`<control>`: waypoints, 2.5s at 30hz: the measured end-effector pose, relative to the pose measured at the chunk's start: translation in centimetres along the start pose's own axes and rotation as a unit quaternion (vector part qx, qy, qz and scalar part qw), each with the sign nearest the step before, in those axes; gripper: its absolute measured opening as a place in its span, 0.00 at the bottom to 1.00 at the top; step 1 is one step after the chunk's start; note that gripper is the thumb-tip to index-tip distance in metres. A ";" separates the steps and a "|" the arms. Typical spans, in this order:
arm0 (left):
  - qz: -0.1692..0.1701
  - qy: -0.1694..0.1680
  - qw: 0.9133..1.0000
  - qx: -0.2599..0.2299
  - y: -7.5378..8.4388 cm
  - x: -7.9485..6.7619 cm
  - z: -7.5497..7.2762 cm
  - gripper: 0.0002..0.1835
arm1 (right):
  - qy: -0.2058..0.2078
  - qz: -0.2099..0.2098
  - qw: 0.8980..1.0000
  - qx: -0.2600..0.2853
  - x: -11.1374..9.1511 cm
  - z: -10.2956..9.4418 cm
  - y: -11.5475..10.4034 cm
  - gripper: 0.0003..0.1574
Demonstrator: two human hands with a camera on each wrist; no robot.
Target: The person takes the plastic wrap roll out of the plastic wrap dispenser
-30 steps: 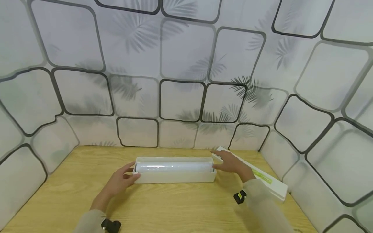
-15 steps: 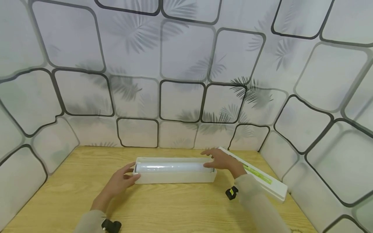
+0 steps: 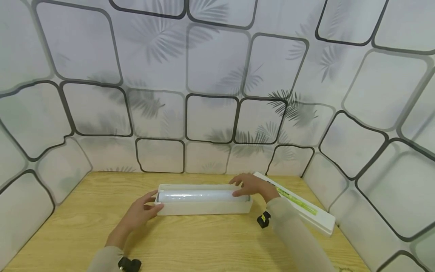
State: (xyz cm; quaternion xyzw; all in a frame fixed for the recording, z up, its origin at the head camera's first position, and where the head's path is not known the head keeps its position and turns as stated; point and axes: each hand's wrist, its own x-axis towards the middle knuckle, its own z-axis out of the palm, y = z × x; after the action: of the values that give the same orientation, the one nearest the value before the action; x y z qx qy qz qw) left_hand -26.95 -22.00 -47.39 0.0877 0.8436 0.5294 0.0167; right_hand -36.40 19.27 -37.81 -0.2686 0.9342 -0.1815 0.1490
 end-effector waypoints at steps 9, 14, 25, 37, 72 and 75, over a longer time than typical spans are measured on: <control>0.002 -0.001 1.000 0.002 0.0 0.0 -0.1 0.40 | -0.029 0.016 0.999 0.012 1.4 0.2 -0.4 0.26; 0.003 -0.001 1.000 0.000 0.0 0.0 -0.1 0.39 | -0.056 0.030 0.998 -0.008 2.2 0.3 -0.5 0.25; -0.001 0.001 1.000 0.004 0.1 0.0 -0.1 0.39 | -0.087 0.049 0.994 -0.048 3.0 0.4 -1.4 0.29; 0.006 0.000 1.000 0.000 -0.1 0.1 -0.1 0.39 | -0.076 0.075 0.993 -0.045 3.2 1.3 -1.2 0.32; 0.002 -0.004 1.000 0.002 0.0 0.0 -0.1 0.40 | 0.020 -0.075 0.995 -0.061 0.5 1.9 -0.7 0.39; 0.002 -0.004 1.000 0.001 0.1 0.0 0.0 0.39 | 0.032 -0.075 0.994 -0.069 0.3 2.2 -0.5 0.38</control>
State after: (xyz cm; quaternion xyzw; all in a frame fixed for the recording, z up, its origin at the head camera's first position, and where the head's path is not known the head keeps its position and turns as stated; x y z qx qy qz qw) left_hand -26.92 -21.98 -47.24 0.0919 0.8440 0.5281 0.0189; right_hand -35.56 18.09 -39.63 -0.3413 0.9260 -0.1359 0.0866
